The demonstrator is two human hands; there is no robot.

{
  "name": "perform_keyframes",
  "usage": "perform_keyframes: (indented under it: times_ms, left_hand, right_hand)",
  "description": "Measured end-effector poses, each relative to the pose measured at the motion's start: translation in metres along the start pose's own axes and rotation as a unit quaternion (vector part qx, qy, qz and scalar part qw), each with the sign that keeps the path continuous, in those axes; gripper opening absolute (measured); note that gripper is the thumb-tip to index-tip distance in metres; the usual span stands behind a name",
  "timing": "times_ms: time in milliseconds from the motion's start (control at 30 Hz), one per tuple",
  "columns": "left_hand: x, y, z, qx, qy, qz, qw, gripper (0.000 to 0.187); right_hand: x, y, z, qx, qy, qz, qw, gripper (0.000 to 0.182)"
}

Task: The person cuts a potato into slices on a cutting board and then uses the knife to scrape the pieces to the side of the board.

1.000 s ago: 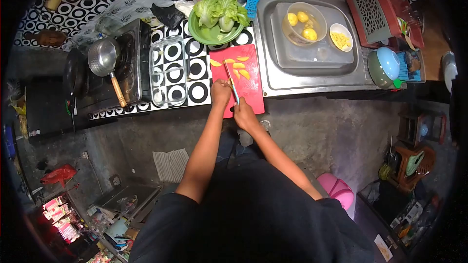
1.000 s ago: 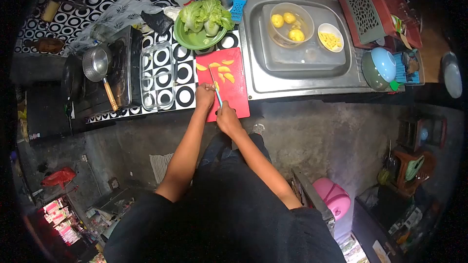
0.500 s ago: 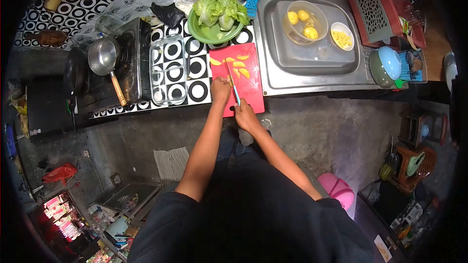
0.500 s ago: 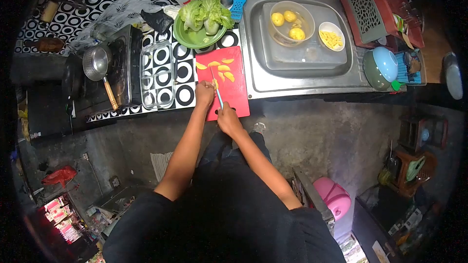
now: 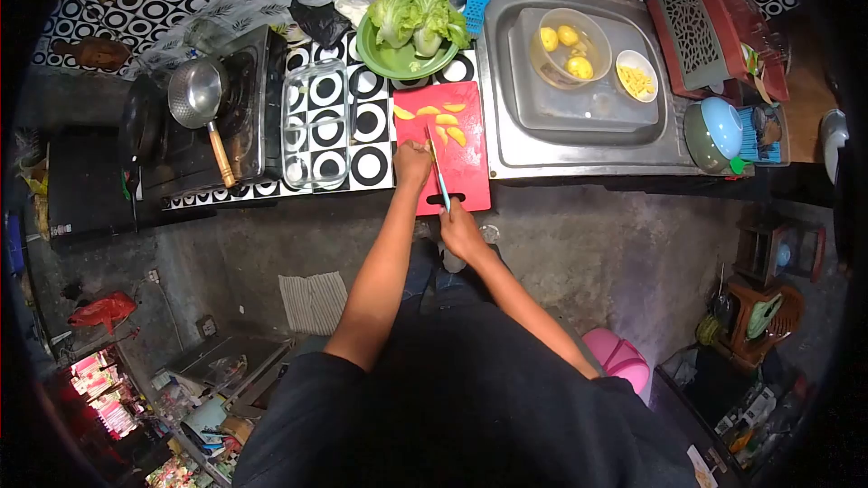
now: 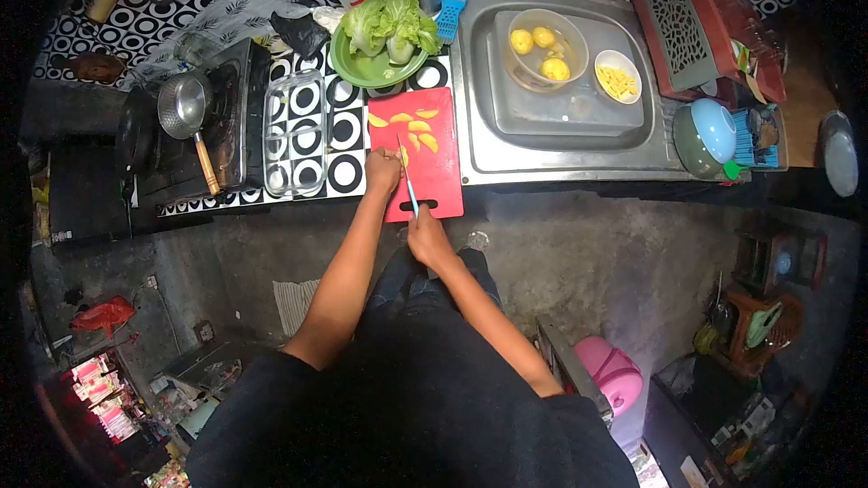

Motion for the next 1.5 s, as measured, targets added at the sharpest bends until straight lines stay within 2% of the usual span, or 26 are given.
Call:
perform_keyframes:
  times_ms: [167,300,400,533,700,767,833,1033,1167,1400,1500]
  left_hand:
    - [0.000,0.003,0.002,-0.012,-0.008,-0.013,1.000,0.026]
    - [0.000,0.006,0.003,-0.008,-0.007,-0.006,1.000,0.025]
    - [0.000,0.006,0.002,-0.002,-0.004,-0.011,1.000,0.025]
    - [0.000,0.004,0.002,-0.010,-0.022,-0.006,1.000,0.025]
    - [0.003,0.000,-0.003,0.023,0.003,-0.037,0.999,0.025]
    - [-0.004,0.016,0.008,-0.012,-0.013,0.001,1.000,0.026]
    - [-0.003,0.018,0.011,-0.036,-0.029,0.029,0.998,0.026]
    - [0.003,-0.001,-0.005,0.034,0.007,-0.025,0.999,0.027]
    - [-0.006,0.015,0.007,-0.009,-0.023,-0.017,1.000,0.027]
    - [0.000,0.005,0.002,-0.007,-0.021,-0.023,0.999,0.028]
    - [-0.002,0.008,0.004,-0.014,-0.027,-0.008,0.999,0.028]
  right_hand:
    - [-0.006,-0.006,-0.009,-0.022,0.018,0.004,1.000,0.029]
    - [-0.002,0.001,-0.007,0.021,-0.002,-0.008,1.000,0.029]
    - [0.002,0.009,0.008,-0.018,0.025,-0.006,1.000,0.029]
    - [-0.001,-0.002,-0.028,0.000,-0.004,0.015,1.000,0.030]
    - [0.007,0.011,0.015,-0.009,-0.017,-0.006,1.000,0.029]
    - [0.014,0.024,-0.001,-0.029,0.013,-0.014,0.999,0.029]
    - [0.007,0.012,-0.023,-0.017,0.003,0.005,1.000,0.030]
    - [0.006,0.012,-0.002,-0.002,-0.011,-0.001,1.000,0.031]
    - [0.010,0.008,-0.027,-0.024,-0.002,-0.012,1.000,0.031]
    - [0.014,0.019,-0.009,-0.022,0.001,0.019,1.000,0.030]
    - [0.011,0.008,-0.028,-0.015,-0.005,-0.002,1.000,0.031]
Point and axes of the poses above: each hand's wrist, its own z-axis away from the middle knuckle, its own x-axis out of the palm, y = z × x, the point moved 8 cm from there along -z, towards the middle knuckle, and after that the axes turned 9 degrees about x, right-handed, at the moved point
